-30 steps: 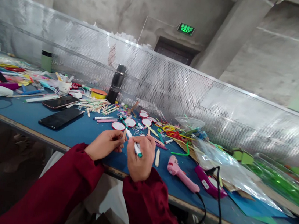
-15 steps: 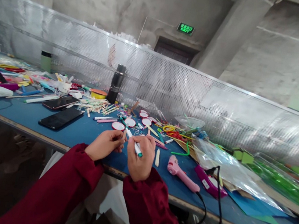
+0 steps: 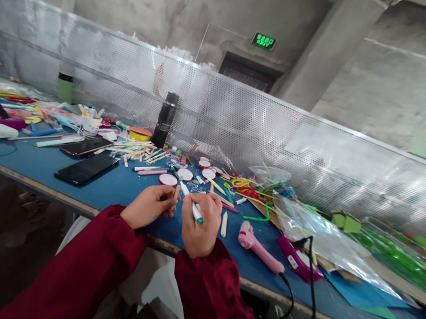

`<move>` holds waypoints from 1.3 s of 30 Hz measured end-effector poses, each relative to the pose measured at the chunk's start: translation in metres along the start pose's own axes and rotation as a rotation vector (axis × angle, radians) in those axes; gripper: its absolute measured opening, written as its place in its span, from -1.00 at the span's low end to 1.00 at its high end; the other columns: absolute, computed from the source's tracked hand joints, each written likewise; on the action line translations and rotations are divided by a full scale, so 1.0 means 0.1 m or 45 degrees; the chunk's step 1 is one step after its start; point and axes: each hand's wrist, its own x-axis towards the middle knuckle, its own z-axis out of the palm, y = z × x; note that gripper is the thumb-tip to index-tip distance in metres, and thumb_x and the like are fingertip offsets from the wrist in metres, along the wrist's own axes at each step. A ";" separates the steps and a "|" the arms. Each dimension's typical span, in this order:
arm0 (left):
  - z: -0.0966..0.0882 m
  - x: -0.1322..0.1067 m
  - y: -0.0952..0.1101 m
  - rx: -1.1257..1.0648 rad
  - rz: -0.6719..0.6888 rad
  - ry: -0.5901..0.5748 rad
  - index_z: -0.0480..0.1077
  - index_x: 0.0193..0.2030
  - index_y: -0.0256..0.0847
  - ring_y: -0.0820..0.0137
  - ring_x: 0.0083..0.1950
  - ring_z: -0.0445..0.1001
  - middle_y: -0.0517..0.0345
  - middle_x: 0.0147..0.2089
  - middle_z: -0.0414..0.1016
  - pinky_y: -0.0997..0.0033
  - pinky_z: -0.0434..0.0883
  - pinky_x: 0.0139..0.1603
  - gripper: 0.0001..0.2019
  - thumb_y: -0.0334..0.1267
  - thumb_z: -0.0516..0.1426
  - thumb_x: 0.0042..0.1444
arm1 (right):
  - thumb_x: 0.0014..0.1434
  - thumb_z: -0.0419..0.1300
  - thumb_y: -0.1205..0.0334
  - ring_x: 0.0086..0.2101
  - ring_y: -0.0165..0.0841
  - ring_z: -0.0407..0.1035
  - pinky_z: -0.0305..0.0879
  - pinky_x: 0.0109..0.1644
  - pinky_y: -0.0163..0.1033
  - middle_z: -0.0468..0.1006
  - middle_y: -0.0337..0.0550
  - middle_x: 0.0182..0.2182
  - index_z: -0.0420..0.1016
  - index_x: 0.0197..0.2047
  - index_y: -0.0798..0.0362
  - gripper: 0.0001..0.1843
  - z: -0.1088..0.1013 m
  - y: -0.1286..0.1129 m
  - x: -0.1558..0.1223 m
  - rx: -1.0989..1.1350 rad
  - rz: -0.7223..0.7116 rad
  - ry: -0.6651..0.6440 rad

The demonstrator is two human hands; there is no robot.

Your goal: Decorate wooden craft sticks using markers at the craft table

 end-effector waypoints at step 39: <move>0.01 0.00 0.06 -0.006 -0.026 0.028 0.32 -0.35 -0.23 0.45 -0.45 0.47 0.26 -0.48 0.35 0.48 0.41 -0.39 -0.80 -0.14 0.14 0.13 | 0.25 0.16 0.30 -0.41 -0.40 0.33 0.17 0.04 -0.08 0.50 -0.32 -0.48 0.34 -0.37 -0.01 -0.86 0.00 0.00 0.01 0.014 -0.026 -0.023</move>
